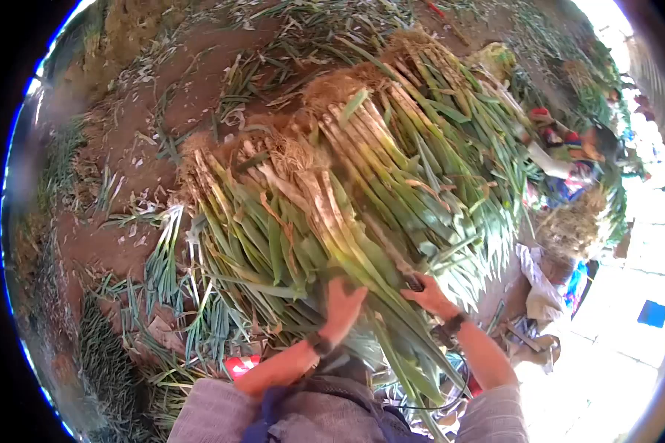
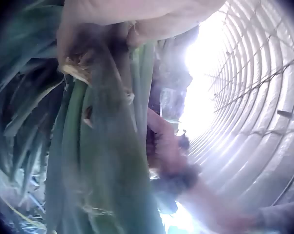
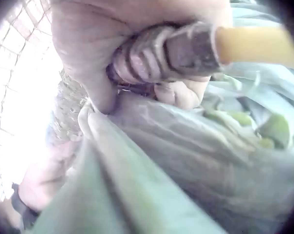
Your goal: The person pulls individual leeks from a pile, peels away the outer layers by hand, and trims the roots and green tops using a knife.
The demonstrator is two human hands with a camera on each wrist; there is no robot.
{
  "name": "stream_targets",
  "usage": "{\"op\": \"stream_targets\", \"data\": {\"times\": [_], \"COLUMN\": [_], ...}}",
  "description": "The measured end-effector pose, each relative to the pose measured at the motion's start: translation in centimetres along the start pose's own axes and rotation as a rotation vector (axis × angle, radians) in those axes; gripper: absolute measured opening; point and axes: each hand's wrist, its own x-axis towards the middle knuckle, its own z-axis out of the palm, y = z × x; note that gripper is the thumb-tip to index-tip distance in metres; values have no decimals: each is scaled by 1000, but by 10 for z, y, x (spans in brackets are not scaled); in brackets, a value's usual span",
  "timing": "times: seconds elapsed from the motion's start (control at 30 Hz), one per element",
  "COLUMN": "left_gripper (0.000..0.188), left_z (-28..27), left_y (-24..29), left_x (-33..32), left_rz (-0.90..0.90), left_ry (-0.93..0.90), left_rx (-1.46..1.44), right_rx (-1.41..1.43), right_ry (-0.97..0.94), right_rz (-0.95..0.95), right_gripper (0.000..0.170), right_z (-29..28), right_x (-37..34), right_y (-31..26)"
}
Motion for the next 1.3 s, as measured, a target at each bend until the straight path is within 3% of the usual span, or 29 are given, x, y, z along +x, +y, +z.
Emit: {"op": "stream_targets", "data": {"times": [0.07, 0.1, 0.17, 0.23, 0.3, 0.37, 0.4, 0.47, 0.57, 0.63, 0.7, 0.77, 0.83, 0.97, 1.03, 1.07, 1.2, 1.27, 1.3], "left_gripper": [38, 38, 32, 32, 31, 37, 41, 43, 44, 41, 36, 32, 29, 28, 29, 35, 41, 42, 40], "left_z": [9, 7, -4, -12, -19, -16, -11, -3, -4, -7, -7, -3, 4, 23, 20, 20, 32, 23, 24], "left_y": [-56, -55, -45, -36, -34, -43, -20, 2, 1, 0, 0, 0, 5, 29, 26, 25, 44, 23, 31], "left_x": [8, 10, 19, 21, 22, 37, 28, 28, 28, 29, 28, 29, 26, 26, 37, 41, 27, 39, 43], "left_rz": [328, 331, 149, 171, 192, 83, 210, 229, 228, 221, 208, 194, 351, 227, 352, 312, 320, 882, 689], "left_ry": [126, 114, -32, -68, -105, -70, -65, -30, 30, -5, -66, -117, -193, -249, -204, -222, -287, -250, -333], "left_rx": [394, 389, 187, 209, 243, 325, 309, 382, 525, 659, 668, 673, 578, 531, 809, 869, 1118, 1251, 1303], "right_rx": [-116, -203, -255, -161, -305, -237, -223, -257, -294, -329, -347, -312, -365, -261, -183, -313, -257, -225, -198], "right_ry": [157, 238, 322, 532, 594, 555, 569, 602, 590, 531, 326, 314, 133, 210, 326, 221, 86, 76, 45], "right_rz": [-14, -51, -19, -156, -223, -136, -134, -93, -126, -119, -43, -41, -90, -133, -74, -137, -247, -195, -169], "right_gripper": [48, 47, 40, 36, 32, 28, 28, 33, 27, 25, 25, 28, 27, 27, 28, 28, 28, 28, 29], "right_z": [26, 38, 58, 78, 78, 78, 80, 83, 78, 74, 70, 62, 49, 36, 27, 24, 15, 16, 16], "right_x": [-21, -22, -39, -50, -63, -79, -87, -92, -117, -130, -138, -141, -140, -126, -120, -120, -122, -129, -135], "right_y": [48, 77, 81, 94, 105, 95, 94, 94, 88, 93, 96, 98, 91, 104, 104, 104, 106, 101, 102]}}
